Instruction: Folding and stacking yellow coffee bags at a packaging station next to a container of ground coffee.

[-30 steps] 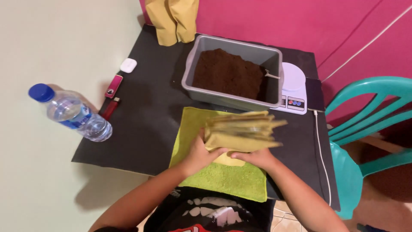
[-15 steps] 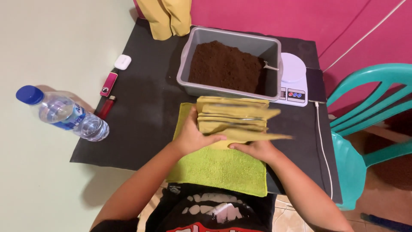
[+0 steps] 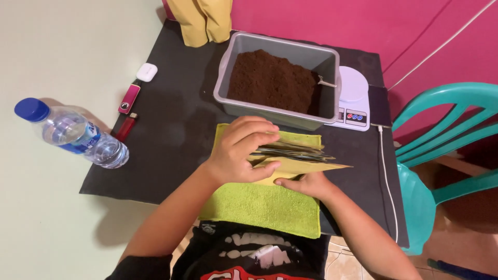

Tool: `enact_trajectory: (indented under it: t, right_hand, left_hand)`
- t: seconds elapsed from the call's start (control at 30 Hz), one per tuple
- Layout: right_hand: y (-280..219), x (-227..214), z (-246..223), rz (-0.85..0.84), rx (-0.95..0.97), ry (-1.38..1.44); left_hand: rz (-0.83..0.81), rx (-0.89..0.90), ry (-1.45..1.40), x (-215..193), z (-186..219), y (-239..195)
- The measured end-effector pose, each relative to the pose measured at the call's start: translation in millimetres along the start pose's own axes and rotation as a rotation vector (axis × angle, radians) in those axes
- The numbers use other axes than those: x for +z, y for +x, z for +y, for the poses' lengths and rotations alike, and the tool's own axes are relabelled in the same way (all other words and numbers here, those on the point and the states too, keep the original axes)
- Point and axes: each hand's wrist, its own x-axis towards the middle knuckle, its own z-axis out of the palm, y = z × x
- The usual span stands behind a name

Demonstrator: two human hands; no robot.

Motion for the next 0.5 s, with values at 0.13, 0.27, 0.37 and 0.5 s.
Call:
enact_trajectory:
  t: [0.13, 0.27, 0.37, 0.5]
  right_hand:
    - [-1, 2, -4, -0.004, 0.128, -0.045]
    - [0, 5, -5, -0.039, 0.271, -0.126]
    - [11, 7, -20, -0.04, 0.319, -0.159]
    - [21, 4, -38, -0.112, 0.423, -0.17]
  left_hand:
    - [0.093, -0.149, -0.033, 7, -2, -25]
    - [0.173, -0.404, -0.224, 27, -8, -71]
    - [0.12, -0.617, -0.256, 34, -6, -93]
    - [0.086, -0.859, -0.359, 37, -7, -109]
